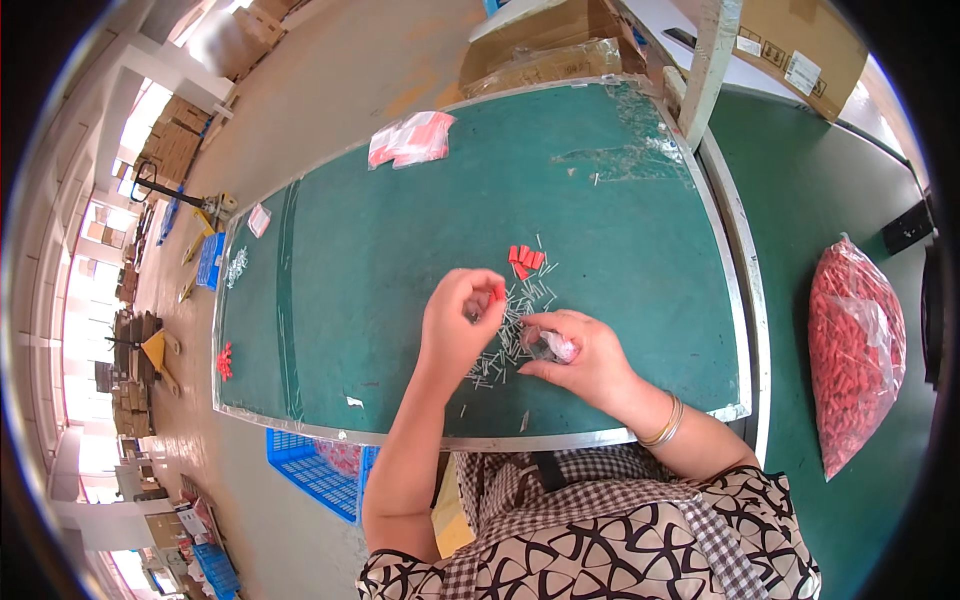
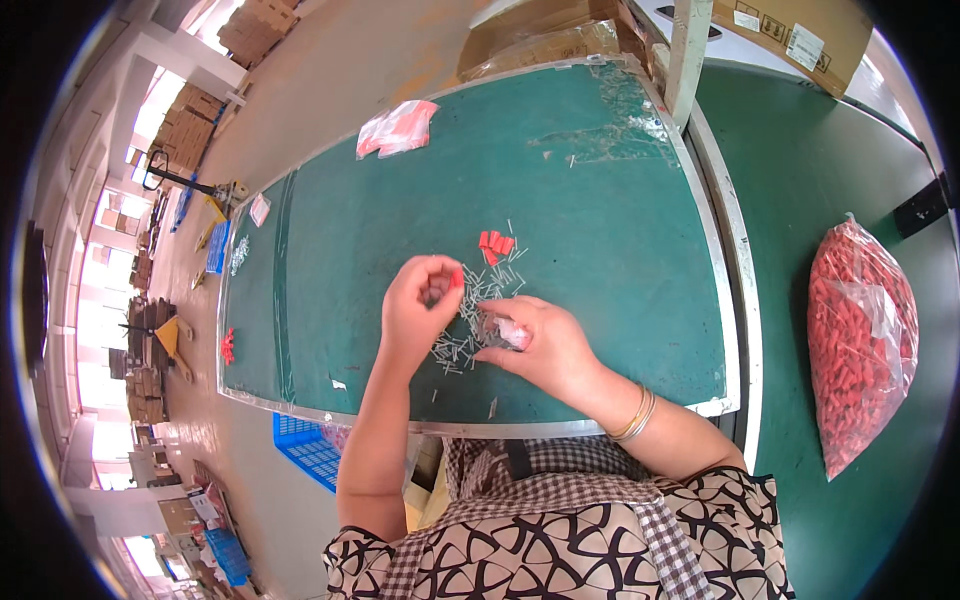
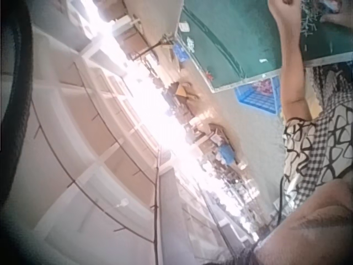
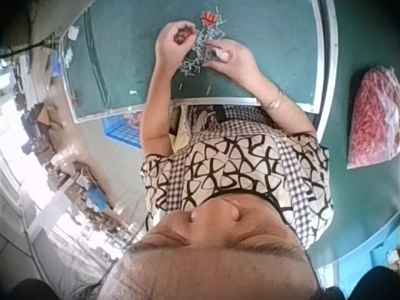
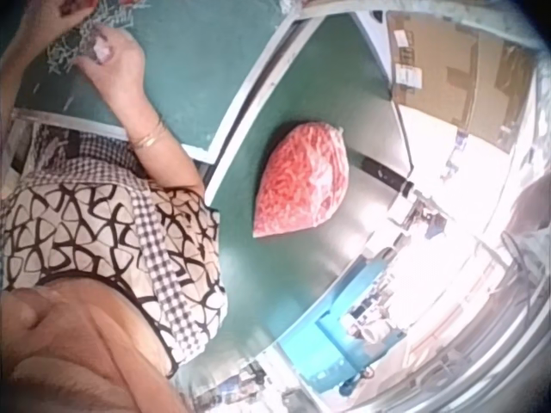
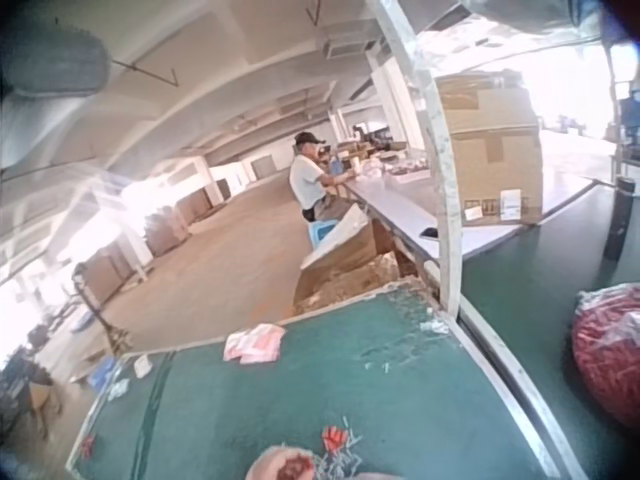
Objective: The person packs plastic anchors and metal pins into plastic bags by hand on a workstation table.
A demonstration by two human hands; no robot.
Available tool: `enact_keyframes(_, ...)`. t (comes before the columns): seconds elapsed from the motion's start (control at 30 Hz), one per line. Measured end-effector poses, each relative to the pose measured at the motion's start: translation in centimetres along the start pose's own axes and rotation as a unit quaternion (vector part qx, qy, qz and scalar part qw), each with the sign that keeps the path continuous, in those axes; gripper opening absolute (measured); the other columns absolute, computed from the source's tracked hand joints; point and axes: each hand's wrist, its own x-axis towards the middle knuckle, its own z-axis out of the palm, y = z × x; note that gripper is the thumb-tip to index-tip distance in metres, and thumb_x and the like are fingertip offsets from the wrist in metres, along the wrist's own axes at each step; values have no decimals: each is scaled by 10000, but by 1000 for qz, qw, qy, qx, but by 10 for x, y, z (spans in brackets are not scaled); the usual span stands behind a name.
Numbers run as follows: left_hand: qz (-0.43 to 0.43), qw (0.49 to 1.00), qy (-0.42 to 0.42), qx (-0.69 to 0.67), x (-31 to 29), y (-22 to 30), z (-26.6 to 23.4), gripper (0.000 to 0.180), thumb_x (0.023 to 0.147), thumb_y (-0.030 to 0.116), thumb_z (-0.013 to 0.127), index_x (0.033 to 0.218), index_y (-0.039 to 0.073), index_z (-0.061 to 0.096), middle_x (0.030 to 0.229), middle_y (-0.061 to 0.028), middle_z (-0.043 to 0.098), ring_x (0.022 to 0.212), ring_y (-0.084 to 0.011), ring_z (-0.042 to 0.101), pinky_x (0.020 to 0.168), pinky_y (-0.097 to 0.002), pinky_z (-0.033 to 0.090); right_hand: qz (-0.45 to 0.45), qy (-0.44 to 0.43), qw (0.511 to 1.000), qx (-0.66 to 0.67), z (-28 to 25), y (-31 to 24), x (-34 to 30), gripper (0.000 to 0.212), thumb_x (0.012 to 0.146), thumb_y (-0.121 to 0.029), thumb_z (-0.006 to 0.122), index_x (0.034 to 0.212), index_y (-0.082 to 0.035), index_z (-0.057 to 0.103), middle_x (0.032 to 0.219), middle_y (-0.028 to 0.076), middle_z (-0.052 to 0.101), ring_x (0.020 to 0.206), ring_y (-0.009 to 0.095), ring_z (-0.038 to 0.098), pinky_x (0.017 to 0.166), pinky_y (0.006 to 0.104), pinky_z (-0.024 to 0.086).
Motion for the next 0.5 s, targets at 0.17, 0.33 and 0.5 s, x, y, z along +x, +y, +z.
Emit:
enact_keyframes(0.17,81,994,-56,53,-32,40,-3,186,746,-51,639,914,27,630,891,-60,580,740,-145,587,635,-254,485,-4,10,1000,-18,4,0,0,475,678,-158,787,1109,-57,612,909,97,626,846,252,612,737,325,494)
enact_keyframes(0.33,110,990,-58,59,-37,36,-4,185,741,-67,647,900,28,645,904,-70,607,777,-165,604,638,-265,494,-5,5,1000,-17,5,1,0,474,679,-142,784,1113,-61,611,901,88,622,839,243,610,736,325,494)
enact_keyframes(0.5,135,989,-34,54,-38,34,3,170,732,-49,665,879,34,647,869,-73,634,786,-195,610,650,-292,494,-5,4,1000,-17,6,1,0,477,683,-147,781,1122,-73,611,885,79,615,820,234,603,715,320,492)
